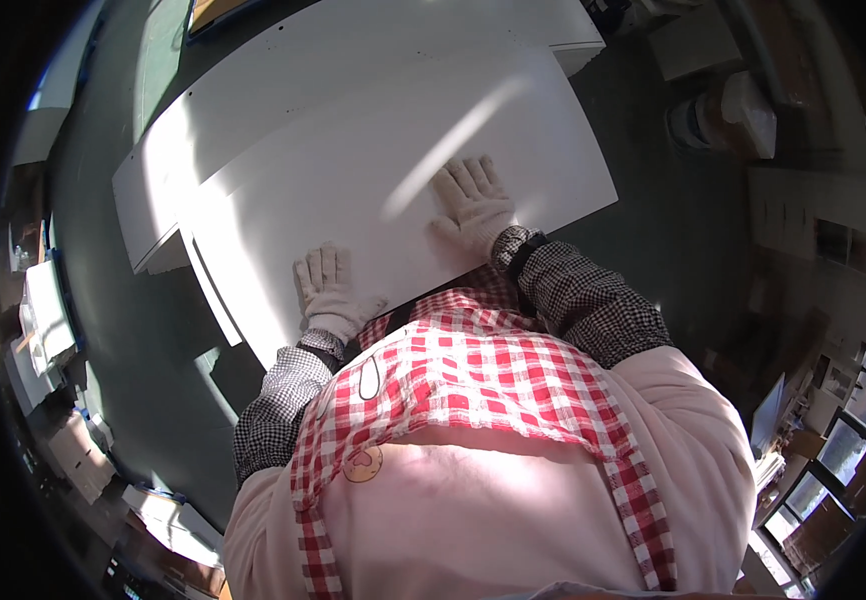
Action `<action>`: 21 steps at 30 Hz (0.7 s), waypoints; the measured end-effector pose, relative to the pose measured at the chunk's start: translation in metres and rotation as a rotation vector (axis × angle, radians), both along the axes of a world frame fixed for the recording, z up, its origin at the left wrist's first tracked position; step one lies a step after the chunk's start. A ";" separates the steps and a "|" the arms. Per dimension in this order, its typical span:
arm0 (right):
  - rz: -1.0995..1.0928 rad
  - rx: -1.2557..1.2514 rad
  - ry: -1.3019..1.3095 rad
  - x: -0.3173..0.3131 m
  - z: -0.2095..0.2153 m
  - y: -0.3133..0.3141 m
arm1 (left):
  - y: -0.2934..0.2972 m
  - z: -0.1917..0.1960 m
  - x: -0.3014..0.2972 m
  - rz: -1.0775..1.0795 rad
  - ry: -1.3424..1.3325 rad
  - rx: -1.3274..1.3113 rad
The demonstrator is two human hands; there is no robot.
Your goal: Moving and stacking white furniture panels in a manufacturing workshop.
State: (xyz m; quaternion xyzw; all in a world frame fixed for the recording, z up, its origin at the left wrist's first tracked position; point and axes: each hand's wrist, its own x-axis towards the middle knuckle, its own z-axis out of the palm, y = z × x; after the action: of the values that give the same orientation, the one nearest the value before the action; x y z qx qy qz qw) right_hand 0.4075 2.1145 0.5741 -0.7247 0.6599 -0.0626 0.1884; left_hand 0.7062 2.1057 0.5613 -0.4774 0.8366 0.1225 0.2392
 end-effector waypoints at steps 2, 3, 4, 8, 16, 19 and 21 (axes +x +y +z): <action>-0.307 0.093 0.205 -0.071 0.005 0.015 | 0.001 0.002 0.001 0.005 0.006 0.011; -0.452 -0.056 0.405 -0.120 -0.040 0.045 | -0.004 0.003 -0.004 0.010 0.027 0.011; -0.593 0.033 0.441 -0.153 -0.041 0.062 | -0.004 -0.002 -0.001 0.006 0.021 0.012; -0.671 0.900 0.422 -0.260 -0.029 0.132 | -0.002 -0.006 -0.002 0.014 -0.054 0.026; -0.449 0.455 0.202 -0.274 -0.032 0.118 | 0.010 0.020 -0.017 0.029 -0.265 0.136; -0.511 0.420 0.064 -0.250 -0.037 0.072 | 0.023 -0.010 -0.005 0.076 -0.249 0.067; -0.710 0.495 -0.097 -0.240 -0.038 0.047 | 0.034 -0.031 0.008 0.062 -0.147 -0.054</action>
State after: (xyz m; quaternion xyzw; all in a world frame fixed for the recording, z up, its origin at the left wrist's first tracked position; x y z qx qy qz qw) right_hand 0.1675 2.1618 0.5356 -0.3818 0.8537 0.0027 0.3541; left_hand 0.7138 2.1393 0.5305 -0.5169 0.8047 0.0719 0.2832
